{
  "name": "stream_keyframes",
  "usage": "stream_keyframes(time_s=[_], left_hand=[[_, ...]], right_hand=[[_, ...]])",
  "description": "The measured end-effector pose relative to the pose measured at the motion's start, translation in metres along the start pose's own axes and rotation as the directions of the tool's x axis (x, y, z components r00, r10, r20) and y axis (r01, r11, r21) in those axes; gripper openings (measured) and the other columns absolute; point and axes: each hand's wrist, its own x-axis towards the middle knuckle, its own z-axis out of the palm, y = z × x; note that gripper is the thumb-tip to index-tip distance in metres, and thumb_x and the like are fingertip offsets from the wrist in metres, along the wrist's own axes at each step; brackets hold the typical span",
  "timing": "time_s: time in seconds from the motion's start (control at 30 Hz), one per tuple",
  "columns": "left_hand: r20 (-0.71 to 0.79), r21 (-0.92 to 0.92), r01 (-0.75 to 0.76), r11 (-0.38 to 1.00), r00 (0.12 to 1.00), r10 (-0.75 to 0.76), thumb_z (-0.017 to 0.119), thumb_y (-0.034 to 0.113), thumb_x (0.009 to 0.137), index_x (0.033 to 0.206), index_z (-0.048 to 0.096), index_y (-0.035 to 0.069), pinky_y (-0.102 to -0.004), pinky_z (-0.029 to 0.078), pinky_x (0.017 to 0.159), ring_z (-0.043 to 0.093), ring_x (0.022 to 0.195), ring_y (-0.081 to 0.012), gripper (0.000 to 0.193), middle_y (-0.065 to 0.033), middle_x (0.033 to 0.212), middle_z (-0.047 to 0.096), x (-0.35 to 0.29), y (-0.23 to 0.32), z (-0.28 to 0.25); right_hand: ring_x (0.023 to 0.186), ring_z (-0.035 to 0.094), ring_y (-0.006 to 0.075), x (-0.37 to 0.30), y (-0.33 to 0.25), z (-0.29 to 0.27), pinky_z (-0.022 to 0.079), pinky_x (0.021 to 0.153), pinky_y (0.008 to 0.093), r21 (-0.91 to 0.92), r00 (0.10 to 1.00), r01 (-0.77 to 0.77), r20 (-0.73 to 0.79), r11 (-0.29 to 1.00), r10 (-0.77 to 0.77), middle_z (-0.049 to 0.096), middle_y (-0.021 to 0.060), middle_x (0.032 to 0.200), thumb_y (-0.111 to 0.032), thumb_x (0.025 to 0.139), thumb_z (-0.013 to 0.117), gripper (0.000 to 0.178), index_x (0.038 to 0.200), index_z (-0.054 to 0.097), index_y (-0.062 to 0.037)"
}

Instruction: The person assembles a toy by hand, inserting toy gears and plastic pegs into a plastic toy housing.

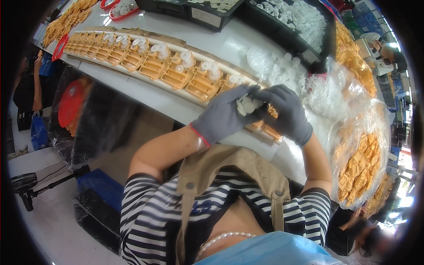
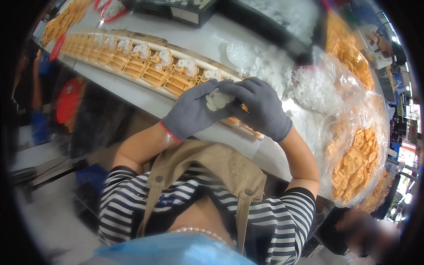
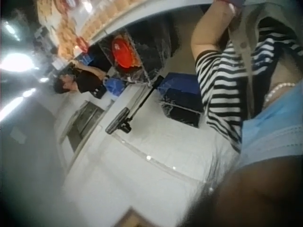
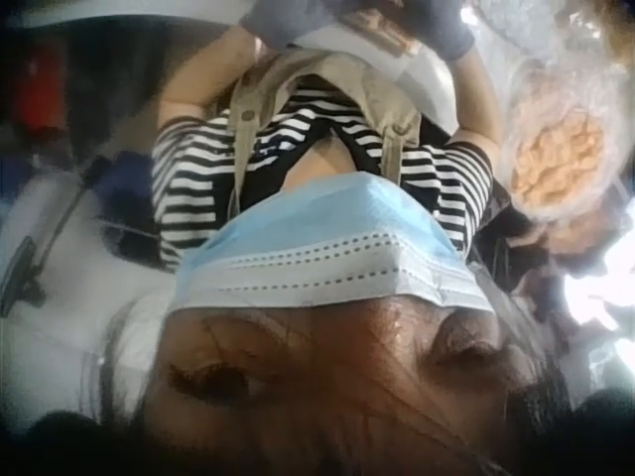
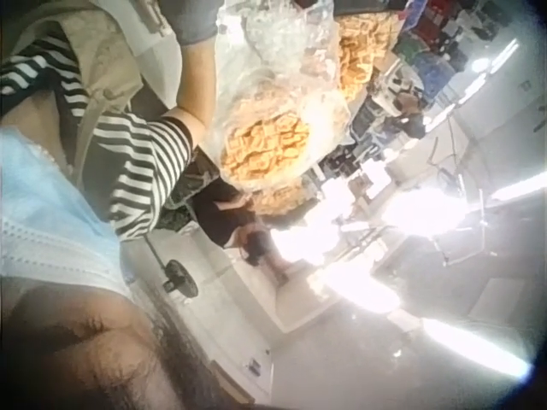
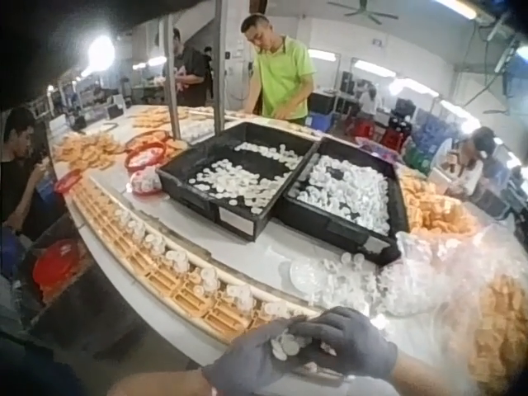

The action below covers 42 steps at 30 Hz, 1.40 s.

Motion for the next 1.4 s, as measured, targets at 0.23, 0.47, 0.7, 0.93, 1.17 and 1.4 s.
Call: stream_keyframes(time_s=[0.23,0.47,0.7,0.93,1.17,1.4], left_hand=[[0.034,-0.531,0.016,0.848,0.999,0.003,0.03,0.019,0.105,0.128,0.045,-0.005,-0.0418,0.041,0.11,0.053,0.12,-0.0251,0.037,-0.0173,0.126,0.054,0.014,0.002,-0.008],[-0.028,0.427,-0.442,0.789,0.865,0.5,0.062,0.006,0.091,0.124,0.055,0.001,-0.0274,0.054,0.09,0.061,0.104,-0.0131,0.034,-0.0096,0.115,0.063,0.035,0.02,-0.036],[-0.399,0.743,-0.324,0.585,0.488,0.777,0.058,0.026,0.092,0.142,0.038,-0.002,-0.038,0.039,0.105,0.05,0.125,-0.0267,0.061,-0.0229,0.134,0.051,0.152,0.124,-0.165],[-0.336,0.874,0.093,0.477,0.824,0.456,0.067,0.039,0.082,0.143,0.042,0.012,-0.0496,0.028,0.112,0.033,0.136,-0.0435,0.071,-0.0271,0.148,0.034,0.173,0.133,-0.182],[0.039,0.999,0.013,-0.048,0.408,0.912,0.071,0.017,0.079,0.132,0.053,0.007,-0.0507,0.031,0.109,0.039,0.131,-0.0436,0.056,-0.0283,0.142,0.04,0.148,0.074,-0.116],[0.141,0.98,-0.193,-0.042,0.534,0.834,0.075,0.012,0.076,0.133,0.053,0.007,-0.0513,0.034,0.108,0.036,0.131,-0.0498,0.061,-0.0296,0.147,0.033,0.079,0.037,-0.098]], right_hand=[[0.084,0.061,0.0267,0.008,0.006,-0.002,0.051,0.074,0.0375,-0.128,0.995,0.012,-0.096,0.992,-0.025,0.066,0.0064,0.093,-0.009,0.072,0.072,0.043,0.113,0.065,-0.0139],[0.088,0.064,0.0232,-0.011,0.013,-0.016,0.052,0.077,0.0333,0.077,0.925,-0.27,-0.257,0.96,0.281,0.068,0.0094,0.103,-0.008,0.078,0.072,0.032,0.11,0.068,-0.01],[0.09,0.063,0.02,-0.073,0.03,-0.01,0.051,0.081,0.0313,0.245,0.823,-0.495,-0.174,0.834,0.54,0.068,0.0087,0.106,-0.009,0.08,0.07,0.032,0.112,0.068,-0.0074],[0.092,0.062,0.0204,-0.096,0.035,0.003,0.05,0.082,0.032,0.304,0.724,-0.628,-0.11,0.716,0.681,0.068,0.0085,0.103,-0.01,0.081,0.07,0.031,0.112,0.068,-0.008],[0.098,0.06,0.0266,-0.085,0.044,0.006,0.05,0.085,0.0351,0.113,0.853,-0.496,-0.123,0.861,0.508,0.069,0.007,0.103,-0.012,0.081,0.071,0.026,0.107,0.068,-0.0088],[0.098,0.061,0.0279,-0.078,0.046,0.002,0.05,0.084,0.0365,0.007,0.893,-0.441,-0.093,0.897,0.44,0.069,0.0085,0.102,-0.014,0.08,0.073,0.025,0.104,0.069,-0.0092]])
